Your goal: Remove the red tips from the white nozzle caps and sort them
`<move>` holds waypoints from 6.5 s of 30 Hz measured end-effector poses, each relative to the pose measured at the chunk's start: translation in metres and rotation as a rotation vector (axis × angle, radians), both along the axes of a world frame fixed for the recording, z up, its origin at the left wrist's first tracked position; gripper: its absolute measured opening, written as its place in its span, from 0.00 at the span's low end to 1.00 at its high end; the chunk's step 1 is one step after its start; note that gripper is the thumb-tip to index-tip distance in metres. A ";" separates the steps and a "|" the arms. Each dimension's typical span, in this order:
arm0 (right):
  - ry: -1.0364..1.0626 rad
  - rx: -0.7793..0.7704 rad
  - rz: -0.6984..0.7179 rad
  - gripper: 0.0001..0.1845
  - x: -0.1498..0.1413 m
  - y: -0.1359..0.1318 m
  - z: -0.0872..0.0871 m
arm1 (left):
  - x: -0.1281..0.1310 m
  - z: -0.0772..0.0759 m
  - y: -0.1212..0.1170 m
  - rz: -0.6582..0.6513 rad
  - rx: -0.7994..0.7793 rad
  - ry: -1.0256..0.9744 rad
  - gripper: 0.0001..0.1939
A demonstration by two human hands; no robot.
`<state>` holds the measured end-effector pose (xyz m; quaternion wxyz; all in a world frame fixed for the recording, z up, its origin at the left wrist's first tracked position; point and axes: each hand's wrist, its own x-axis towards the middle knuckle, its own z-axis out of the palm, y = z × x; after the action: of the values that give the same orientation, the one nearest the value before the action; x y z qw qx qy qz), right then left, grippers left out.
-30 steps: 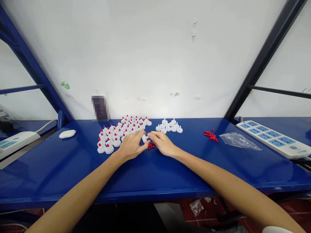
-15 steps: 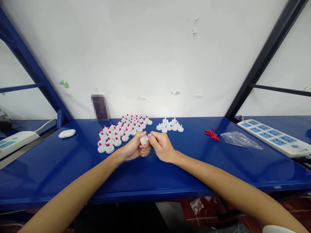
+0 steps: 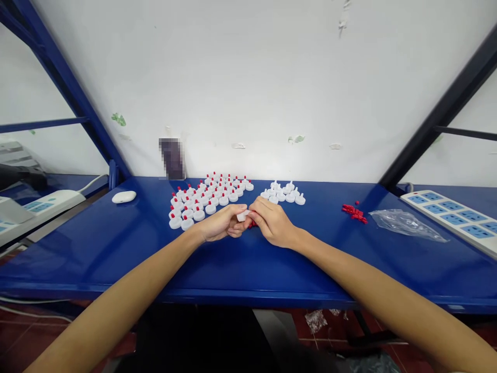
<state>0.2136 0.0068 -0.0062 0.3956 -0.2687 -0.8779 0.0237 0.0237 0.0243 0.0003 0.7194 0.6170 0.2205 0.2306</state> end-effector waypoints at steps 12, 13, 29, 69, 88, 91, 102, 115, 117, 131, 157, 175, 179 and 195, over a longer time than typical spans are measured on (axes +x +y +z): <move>0.289 -0.541 0.083 0.24 -0.019 -0.007 -0.002 | 0.009 -0.007 0.000 0.320 0.349 -0.101 0.16; 0.279 -0.563 0.099 0.25 -0.017 -0.005 -0.002 | 0.009 -0.006 0.000 0.328 0.365 -0.103 0.17; -0.471 -0.475 -0.141 0.05 0.046 0.037 0.006 | -0.010 -0.024 0.011 0.559 1.115 0.551 0.13; 0.041 -0.205 -0.150 0.11 0.018 0.019 -0.010 | -0.011 -0.018 0.015 0.457 1.221 0.482 0.16; -0.689 -0.359 -0.668 0.15 0.081 0.043 0.038 | -0.012 -0.024 0.016 0.485 1.235 0.659 0.15; -0.710 -0.389 -0.688 0.15 0.080 0.047 0.030 | -0.011 -0.028 0.016 0.459 1.217 0.723 0.17; -0.462 -0.166 -0.754 0.19 0.063 0.045 0.018 | -0.014 -0.034 0.022 0.450 1.238 0.869 0.19; -0.215 -0.413 -0.254 0.10 0.035 0.031 0.009 | -0.010 -0.029 0.014 0.517 1.244 0.815 0.14; -0.195 -0.446 -0.215 0.09 0.035 0.030 0.010 | -0.010 -0.030 0.014 0.536 1.231 0.810 0.14; -0.214 -0.406 -0.343 0.20 0.024 0.043 -0.014 | -0.010 -0.032 0.025 0.411 1.234 0.858 0.21; 0.058 -0.353 -0.289 0.16 0.014 0.040 -0.012 | -0.001 -0.020 0.022 0.678 0.884 0.342 0.15; -0.009 -0.256 -0.088 0.20 0.011 0.018 -0.002 | 0.001 -0.018 0.014 0.671 0.950 0.121 0.11; 0.013 -0.376 -0.079 0.19 0.012 0.016 -0.003 | 0.001 -0.019 0.013 0.659 1.054 0.086 0.11; 0.267 -0.517 -0.013 0.25 0.002 0.014 -0.003 | 0.002 -0.024 0.008 0.665 1.618 0.310 0.12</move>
<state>0.2158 0.0207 -0.0095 0.4261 -0.3607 -0.7812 0.2794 0.0261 0.0328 -0.0241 -0.0792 0.8647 0.2526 0.4268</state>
